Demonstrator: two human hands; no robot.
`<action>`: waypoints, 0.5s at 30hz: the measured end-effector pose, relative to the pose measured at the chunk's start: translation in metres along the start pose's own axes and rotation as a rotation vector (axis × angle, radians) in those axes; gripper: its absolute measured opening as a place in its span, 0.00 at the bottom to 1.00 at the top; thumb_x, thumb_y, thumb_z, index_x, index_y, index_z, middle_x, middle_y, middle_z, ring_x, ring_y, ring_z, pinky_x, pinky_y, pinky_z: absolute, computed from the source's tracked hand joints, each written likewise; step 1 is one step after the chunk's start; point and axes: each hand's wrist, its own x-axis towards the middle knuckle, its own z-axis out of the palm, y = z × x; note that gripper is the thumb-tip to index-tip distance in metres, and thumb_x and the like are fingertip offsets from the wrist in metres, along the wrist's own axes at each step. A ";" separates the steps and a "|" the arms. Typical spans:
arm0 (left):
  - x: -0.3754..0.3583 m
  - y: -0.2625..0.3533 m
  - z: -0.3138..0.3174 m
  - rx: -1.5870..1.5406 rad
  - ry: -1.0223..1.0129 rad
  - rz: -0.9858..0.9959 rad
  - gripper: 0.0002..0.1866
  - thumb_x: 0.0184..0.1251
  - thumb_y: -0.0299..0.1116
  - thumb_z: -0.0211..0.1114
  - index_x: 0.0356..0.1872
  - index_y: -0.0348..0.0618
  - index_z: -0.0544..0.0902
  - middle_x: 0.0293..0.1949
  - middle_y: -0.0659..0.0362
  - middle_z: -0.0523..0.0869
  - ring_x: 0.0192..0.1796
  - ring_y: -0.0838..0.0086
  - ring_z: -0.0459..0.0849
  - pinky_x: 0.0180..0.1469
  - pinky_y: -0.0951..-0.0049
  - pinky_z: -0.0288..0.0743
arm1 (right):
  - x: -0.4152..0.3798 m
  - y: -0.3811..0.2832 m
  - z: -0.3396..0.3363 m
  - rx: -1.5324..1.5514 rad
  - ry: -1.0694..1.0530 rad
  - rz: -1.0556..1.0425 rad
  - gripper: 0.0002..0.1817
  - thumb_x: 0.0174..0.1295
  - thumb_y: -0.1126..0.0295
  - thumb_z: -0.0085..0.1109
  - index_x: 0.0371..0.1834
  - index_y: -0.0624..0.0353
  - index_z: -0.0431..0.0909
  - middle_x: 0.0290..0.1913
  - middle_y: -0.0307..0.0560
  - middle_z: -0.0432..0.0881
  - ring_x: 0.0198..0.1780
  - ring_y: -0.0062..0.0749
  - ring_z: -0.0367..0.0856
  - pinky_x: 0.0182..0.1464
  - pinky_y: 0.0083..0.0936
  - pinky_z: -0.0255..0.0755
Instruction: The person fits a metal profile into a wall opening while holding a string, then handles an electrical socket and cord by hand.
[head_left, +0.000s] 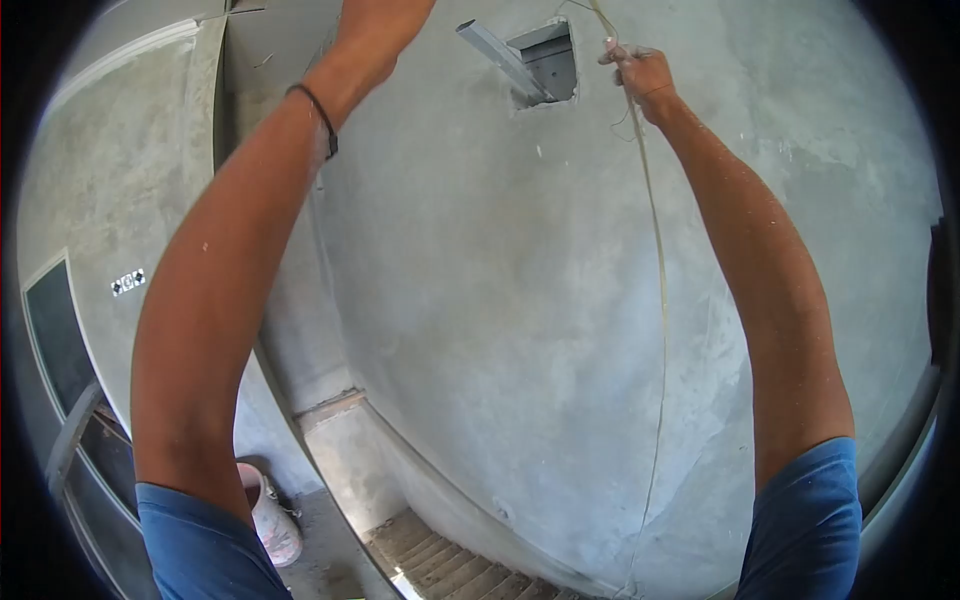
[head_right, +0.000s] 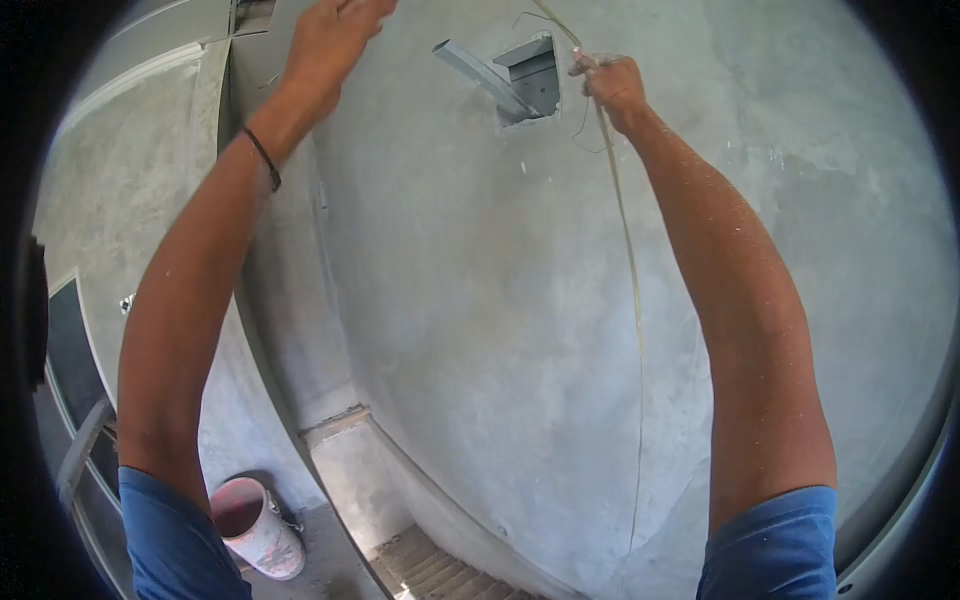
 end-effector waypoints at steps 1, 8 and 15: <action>-0.012 -0.018 -0.004 -0.009 -0.015 -0.070 0.51 0.72 0.48 0.71 0.81 0.28 0.50 0.77 0.41 0.66 0.76 0.56 0.70 0.73 0.57 0.70 | 0.001 -0.007 0.007 0.064 -0.022 -0.073 0.16 0.72 0.56 0.65 0.45 0.56 0.92 0.27 0.43 0.84 0.28 0.27 0.76 0.31 0.30 0.69; -0.059 -0.126 0.062 -0.104 -0.052 -0.449 0.56 0.65 0.50 0.77 0.80 0.25 0.51 0.77 0.32 0.63 0.81 0.49 0.63 0.80 0.58 0.60 | 0.017 0.017 0.033 0.009 -0.017 -0.127 0.14 0.70 0.57 0.67 0.42 0.58 0.92 0.27 0.41 0.85 0.29 0.26 0.81 0.36 0.31 0.73; -0.035 -0.172 0.102 -0.096 -0.041 -0.502 0.62 0.67 0.53 0.75 0.82 0.28 0.39 0.81 0.36 0.56 0.84 0.49 0.54 0.80 0.44 0.56 | 0.036 0.054 0.044 -0.088 0.043 -0.100 0.20 0.68 0.50 0.69 0.37 0.59 0.91 0.28 0.43 0.88 0.32 0.30 0.85 0.41 0.32 0.78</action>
